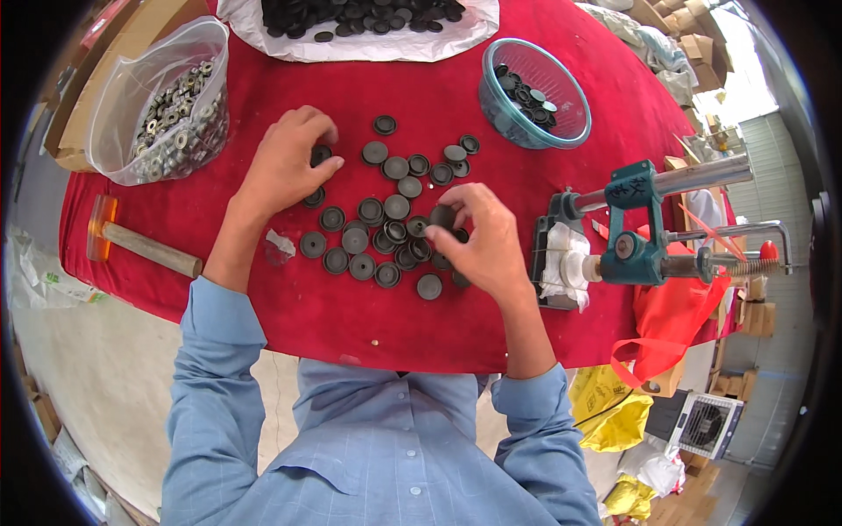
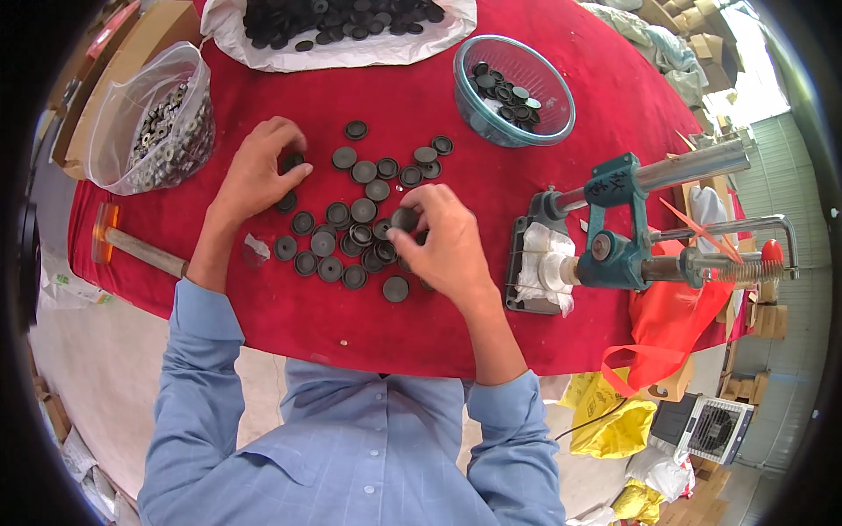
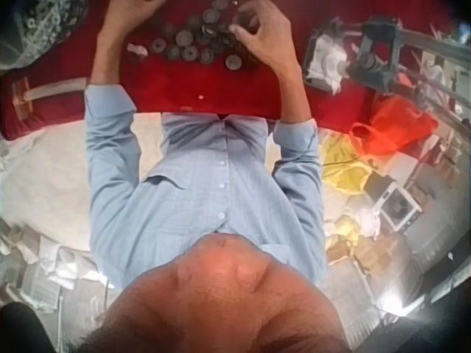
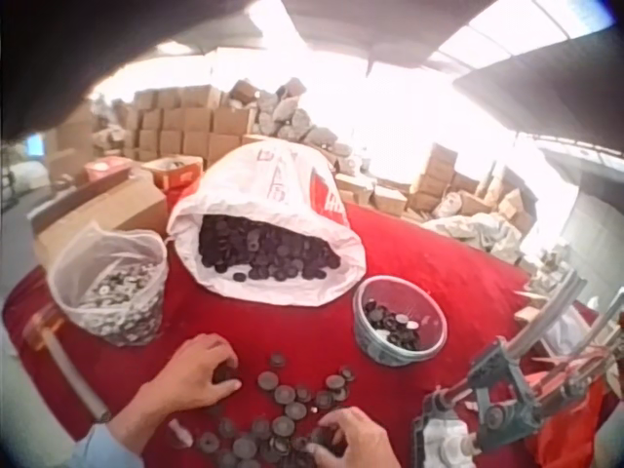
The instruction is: The person arranges dark circular discs on a red table and uses a manual press to process them one by one. They then stack the processed discs and place them into a red bag, before retrieving more discs from a white sack to continue the process.
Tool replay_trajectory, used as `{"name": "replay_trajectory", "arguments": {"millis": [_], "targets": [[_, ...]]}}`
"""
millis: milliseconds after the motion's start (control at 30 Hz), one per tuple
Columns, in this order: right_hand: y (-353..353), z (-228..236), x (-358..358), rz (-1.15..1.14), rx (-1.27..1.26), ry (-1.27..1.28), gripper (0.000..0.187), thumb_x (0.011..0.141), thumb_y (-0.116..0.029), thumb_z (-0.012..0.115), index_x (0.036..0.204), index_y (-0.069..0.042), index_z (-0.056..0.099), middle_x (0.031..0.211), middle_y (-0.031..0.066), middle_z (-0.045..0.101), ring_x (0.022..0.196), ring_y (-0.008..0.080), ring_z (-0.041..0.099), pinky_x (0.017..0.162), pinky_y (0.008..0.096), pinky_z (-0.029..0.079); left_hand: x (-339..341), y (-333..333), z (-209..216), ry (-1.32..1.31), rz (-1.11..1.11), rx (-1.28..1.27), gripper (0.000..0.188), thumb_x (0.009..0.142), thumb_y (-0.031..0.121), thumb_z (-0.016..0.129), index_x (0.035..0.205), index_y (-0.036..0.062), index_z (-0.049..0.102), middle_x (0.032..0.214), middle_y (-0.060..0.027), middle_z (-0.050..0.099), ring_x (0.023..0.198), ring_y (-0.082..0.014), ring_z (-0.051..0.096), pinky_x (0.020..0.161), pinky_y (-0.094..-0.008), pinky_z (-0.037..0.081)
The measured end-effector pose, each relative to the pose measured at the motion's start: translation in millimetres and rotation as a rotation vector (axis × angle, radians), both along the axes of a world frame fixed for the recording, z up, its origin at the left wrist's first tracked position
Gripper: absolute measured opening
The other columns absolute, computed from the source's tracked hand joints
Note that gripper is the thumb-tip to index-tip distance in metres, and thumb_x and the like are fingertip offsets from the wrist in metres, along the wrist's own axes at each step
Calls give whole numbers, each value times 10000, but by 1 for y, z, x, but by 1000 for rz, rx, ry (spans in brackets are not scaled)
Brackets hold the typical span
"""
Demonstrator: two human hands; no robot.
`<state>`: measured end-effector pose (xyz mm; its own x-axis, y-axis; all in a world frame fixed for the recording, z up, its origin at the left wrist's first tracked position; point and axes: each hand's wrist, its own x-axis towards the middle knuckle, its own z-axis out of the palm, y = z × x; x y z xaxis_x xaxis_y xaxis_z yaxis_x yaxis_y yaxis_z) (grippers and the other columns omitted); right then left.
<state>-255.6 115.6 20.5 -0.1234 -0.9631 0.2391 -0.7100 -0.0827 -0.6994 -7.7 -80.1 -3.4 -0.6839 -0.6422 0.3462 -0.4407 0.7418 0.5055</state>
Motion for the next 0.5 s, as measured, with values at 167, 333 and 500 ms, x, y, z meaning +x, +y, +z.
{"name": "replay_trajectory", "arguments": {"millis": [167, 333, 500], "targets": [[-12, -5, -37, -309, 4, 38, 316, 771, -22, 793, 1033, -3, 617, 985, 151, 636, 792, 281, 683, 732, 400, 559, -33, 21, -11, 32, -155, -117, 444, 893, 86, 768, 1327, 73, 678, 1371, -124, 622, 1145, -327, 610, 1016, -429, 498], [-5, -21, -63, -239, 65, 408, 280, 802, -32, 750, 1073, -34, 682, 1113, 166, 665, 962, 374, 697, 829, 464, 566, -39, 19, -21, 19, -156, -44, 331, 885, 55, 775, 1214, 55, 750, 1247, -93, 687, 1105, -298, 627, 992, -416, 515], [-19, 4, -47, -179, 54, 268, 340, 822, -76, 751, 1160, -52, 714, 1203, 146, 674, 1083, 370, 670, 937, 485, 541, -35, 22, -4, 166, -122, 328, 340, 835, 19, 812, 1170, 26, 752, 1141, -61, 690, 963, -213, 664, 859, -341, 551]]}}
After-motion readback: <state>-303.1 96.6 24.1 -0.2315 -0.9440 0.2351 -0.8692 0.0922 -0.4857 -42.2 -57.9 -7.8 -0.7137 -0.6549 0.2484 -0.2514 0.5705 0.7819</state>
